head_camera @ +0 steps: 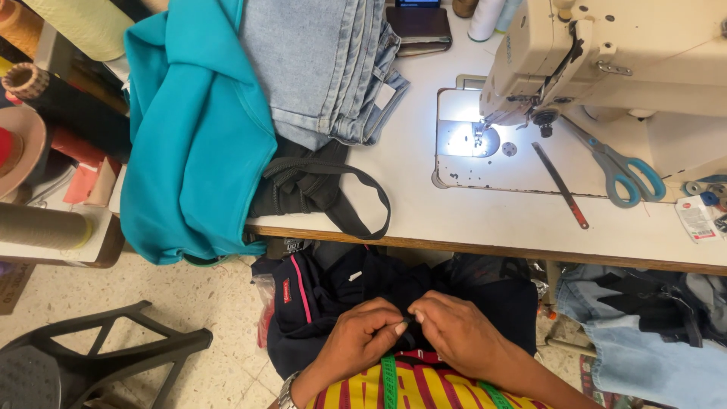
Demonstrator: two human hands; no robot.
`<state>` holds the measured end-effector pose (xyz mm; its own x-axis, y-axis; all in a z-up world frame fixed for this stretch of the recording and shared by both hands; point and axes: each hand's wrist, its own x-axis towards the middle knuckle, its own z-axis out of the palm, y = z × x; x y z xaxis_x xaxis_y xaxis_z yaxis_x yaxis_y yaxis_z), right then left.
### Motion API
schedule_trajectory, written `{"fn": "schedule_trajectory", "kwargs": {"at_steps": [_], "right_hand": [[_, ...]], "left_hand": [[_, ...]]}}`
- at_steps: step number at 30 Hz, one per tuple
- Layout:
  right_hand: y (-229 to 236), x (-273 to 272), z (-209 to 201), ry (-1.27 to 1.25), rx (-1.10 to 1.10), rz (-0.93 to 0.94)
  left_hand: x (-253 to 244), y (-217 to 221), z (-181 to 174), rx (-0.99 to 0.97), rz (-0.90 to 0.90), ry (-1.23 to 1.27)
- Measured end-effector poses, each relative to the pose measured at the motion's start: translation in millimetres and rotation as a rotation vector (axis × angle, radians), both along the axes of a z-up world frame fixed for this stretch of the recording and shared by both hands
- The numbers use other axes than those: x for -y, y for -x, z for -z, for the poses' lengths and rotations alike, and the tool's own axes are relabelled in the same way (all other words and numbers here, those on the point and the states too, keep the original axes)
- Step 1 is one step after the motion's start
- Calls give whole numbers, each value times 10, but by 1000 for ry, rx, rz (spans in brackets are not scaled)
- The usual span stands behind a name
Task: Inspecting and measuring a garment for quality control at a sewing workstation
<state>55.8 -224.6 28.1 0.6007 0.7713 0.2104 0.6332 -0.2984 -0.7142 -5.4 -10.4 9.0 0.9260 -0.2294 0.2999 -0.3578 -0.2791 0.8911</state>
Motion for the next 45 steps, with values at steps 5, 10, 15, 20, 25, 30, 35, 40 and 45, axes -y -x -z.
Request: {"fn": "schedule_trajectory", "kwargs": {"at_steps": [5,10,15,20,25,30,35,40,45], "right_hand": [[24,24,149,-65,21,177],[78,82,51,-52,-245,329],[84,-20,-15,-107,-269,264],[35,-113,19,-126,-220,150],[28,-73,50,-142,-235,182],[4,-83,-13,-123,-199,152],[32,-90,15,-111,-199,124],[19,-140,-43,-110,-198,77],[-57,-53,14,-151,-236,142]], "left_hand": [[-29,10,231,-105,-4,51],[57,114,78,-258,-111,294],[64,123,76,-282,-119,297],[72,120,66,-226,-94,271],[42,133,75,-213,-90,289],[-1,111,42,-221,-65,325],[-36,125,19,-251,-54,381],[-42,114,41,-266,-45,379],[-168,103,-102,-268,-30,325]]}}
